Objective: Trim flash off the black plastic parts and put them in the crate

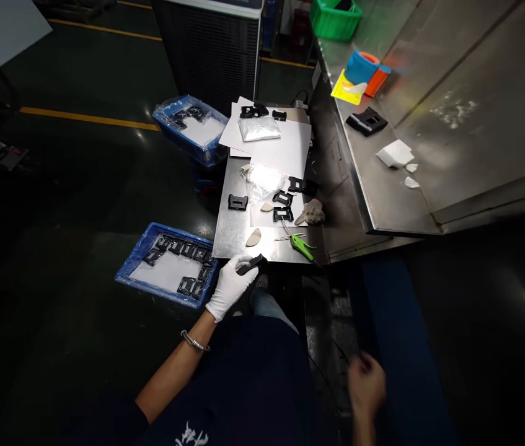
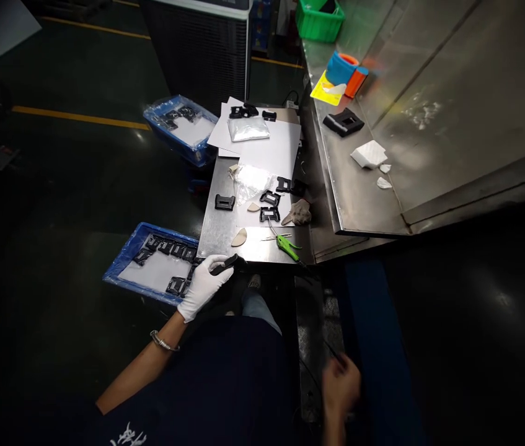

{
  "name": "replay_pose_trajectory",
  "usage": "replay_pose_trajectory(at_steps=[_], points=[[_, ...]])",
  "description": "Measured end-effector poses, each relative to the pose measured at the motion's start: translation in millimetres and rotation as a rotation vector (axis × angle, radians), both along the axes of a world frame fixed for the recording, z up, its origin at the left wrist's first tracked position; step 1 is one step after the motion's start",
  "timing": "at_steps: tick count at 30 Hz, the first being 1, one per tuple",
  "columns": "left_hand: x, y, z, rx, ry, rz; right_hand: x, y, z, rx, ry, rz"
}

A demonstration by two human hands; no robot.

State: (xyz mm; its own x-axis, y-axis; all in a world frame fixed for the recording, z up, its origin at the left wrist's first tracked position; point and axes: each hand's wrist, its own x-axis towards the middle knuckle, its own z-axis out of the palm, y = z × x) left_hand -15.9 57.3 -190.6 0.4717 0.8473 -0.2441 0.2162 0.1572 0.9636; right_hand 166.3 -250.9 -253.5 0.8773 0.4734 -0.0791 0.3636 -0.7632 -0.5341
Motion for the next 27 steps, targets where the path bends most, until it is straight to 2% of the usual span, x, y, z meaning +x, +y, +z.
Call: replay_pose_trajectory(at_steps=[3, 7, 9, 12, 15, 19, 23, 27], points=[[9, 8, 16.0, 0.099, -0.008, 0.050, 39, 58, -27.2, -0.047, 0.027, 0.198], [17, 15, 39.9, 0.165, 0.020, 0.180, 116, 172, -64.8, -0.103, 0.024, 0.455], [22, 18, 45.5, 0.158, 0.058, 0.270, 154, 220, -77.5, -0.151, 0.000, 0.518], [30, 22, 43.7, 0.147, 0.097, 0.394, 201, 267, -88.8, -0.227, -0.020, 0.622], [38, 23, 35.5, 0.128, 0.120, 0.491, 228, 291, -97.7, -0.301, 0.000, 0.771], [44, 29, 27.4, 0.070, 0.161, 0.538, 241, 305, -108.6, -0.376, 0.040, 0.868], [46, 46, 30.4, 0.067, 0.149, 0.506, 251, 304, -110.0, -0.408, 0.102, 0.804], [49, 66, 40.6, 0.075, 0.157, 0.432, 265, 289, -99.0, -0.375, 0.213, 0.655]])
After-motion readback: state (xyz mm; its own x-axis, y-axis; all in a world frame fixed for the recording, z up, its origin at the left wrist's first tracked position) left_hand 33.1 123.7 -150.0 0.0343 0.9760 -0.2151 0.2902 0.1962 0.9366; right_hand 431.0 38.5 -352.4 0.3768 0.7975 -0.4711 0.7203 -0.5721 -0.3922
